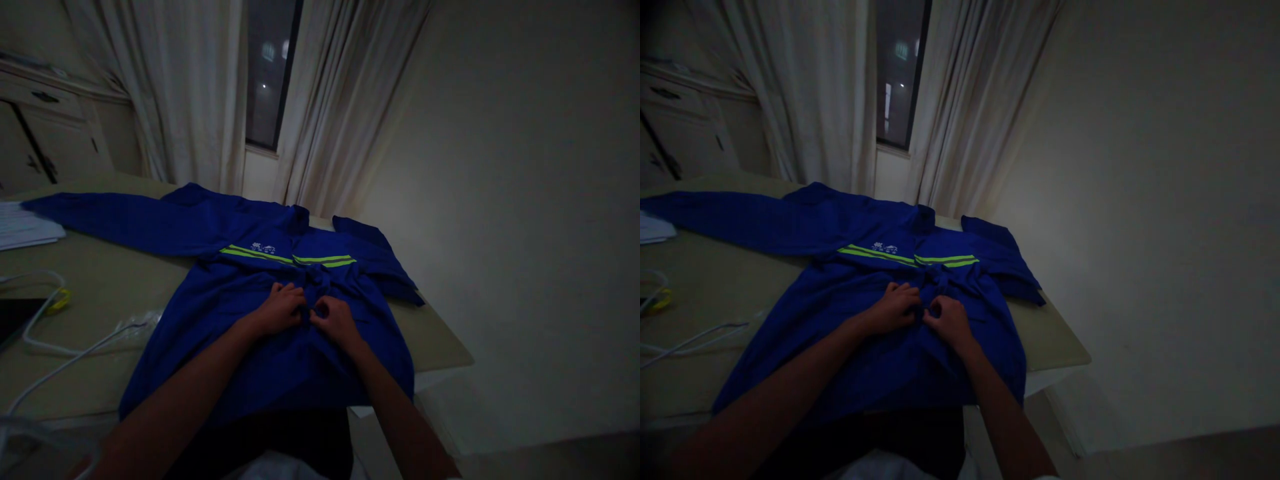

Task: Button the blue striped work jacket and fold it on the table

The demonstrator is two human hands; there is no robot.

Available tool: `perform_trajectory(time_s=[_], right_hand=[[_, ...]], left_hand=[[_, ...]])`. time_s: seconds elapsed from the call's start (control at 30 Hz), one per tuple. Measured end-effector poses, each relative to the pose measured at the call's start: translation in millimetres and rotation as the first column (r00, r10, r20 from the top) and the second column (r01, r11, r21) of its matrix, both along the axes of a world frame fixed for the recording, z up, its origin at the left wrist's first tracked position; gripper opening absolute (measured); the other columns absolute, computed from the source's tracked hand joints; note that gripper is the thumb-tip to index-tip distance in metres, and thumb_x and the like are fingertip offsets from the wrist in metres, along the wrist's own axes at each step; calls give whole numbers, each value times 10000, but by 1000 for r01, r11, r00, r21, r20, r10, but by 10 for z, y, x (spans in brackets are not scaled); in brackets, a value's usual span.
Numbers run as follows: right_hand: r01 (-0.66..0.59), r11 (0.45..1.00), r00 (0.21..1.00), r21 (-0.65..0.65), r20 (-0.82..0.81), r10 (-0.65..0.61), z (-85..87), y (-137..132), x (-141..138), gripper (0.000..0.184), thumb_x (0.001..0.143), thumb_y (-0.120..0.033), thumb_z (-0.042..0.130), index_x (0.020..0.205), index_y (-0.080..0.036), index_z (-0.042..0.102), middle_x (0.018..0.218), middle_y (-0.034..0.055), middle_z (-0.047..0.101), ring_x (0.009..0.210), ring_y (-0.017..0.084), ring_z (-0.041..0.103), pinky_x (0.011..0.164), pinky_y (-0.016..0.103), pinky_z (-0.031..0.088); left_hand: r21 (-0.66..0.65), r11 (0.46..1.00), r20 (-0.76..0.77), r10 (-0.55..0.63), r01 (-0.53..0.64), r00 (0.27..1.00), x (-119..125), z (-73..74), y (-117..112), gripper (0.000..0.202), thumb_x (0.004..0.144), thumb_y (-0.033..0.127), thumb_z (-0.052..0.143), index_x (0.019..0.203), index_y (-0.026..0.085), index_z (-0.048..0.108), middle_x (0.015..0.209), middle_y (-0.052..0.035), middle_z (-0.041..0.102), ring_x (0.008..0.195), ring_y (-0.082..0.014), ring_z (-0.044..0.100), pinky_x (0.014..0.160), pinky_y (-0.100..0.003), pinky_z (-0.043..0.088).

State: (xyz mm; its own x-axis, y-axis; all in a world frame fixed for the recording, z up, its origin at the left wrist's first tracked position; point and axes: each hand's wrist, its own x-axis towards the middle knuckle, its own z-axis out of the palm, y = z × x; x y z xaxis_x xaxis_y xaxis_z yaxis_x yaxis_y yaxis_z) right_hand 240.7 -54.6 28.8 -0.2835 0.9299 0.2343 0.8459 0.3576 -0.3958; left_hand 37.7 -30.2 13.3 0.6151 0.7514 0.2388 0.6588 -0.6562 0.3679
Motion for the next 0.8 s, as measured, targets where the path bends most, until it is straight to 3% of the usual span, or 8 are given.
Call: perform_trajectory(time_s=[0.17, 0.33, 0.43, 0.6, 0.8], right_hand=[[10, 997, 987, 79, -160, 3, -175, -50, 14, 77, 851, -253, 655, 846, -177, 665, 810, 13, 681, 728, 143, 607, 698, 238, 430], [-67, 995, 913, -68, -406, 34, -233, 3, 69, 180, 848, -313, 638, 939, -169, 698, 840, 22, 708, 726, 150, 621, 672, 237, 466], [-106, 991, 871, -83, -489, 52, -245, 23, 82, 192, 829, -319, 635, 921, -165, 702, 801, 12, 695, 714, 147, 610, 668, 236, 466], [-93, 992, 863, -86, -504, 37, -241, 3, 64, 170, 802, -300, 629, 893, -167, 685, 767, -3, 673, 669, 129, 578, 619, 217, 431], [-59, 998, 908, -25, -418, 43, -234, -14, 59, 119, 789, -258, 643, 868, -175, 678, 742, -13, 643, 659, 127, 559, 623, 218, 418]], left_hand=[[-10, 1000, 1, -10, 10, 1000, 5, 16, -11, 53, 857, 194, 600, 887, 215, 638, 1044, -39, 665, 1049, -247, 560, 850, -413, 297], [-25, 1000, -3, -16, 16, 1000, 2, 93, -62, 81, 877, 191, 578, 914, 218, 644, 1063, -46, 658, 1049, -244, 544, 866, -408, 309], [-22, 1000, 34, -19, 20, 999, -9, 111, -83, 107, 892, 220, 566, 947, 220, 658, 1042, -41, 655, 1034, -238, 550, 880, -404, 317], [-72, 997, 113, 10, -2, 994, -16, 39, -57, 205, 965, 409, 571, 1020, 234, 664, 1100, -36, 654, 1092, -250, 558, 956, -418, 317], [-130, 991, 72, -18, 28, 997, -16, -42, 24, 168, 1008, 310, 509, 1052, 244, 658, 1134, -45, 649, 1107, -243, 554, 939, -411, 335]])
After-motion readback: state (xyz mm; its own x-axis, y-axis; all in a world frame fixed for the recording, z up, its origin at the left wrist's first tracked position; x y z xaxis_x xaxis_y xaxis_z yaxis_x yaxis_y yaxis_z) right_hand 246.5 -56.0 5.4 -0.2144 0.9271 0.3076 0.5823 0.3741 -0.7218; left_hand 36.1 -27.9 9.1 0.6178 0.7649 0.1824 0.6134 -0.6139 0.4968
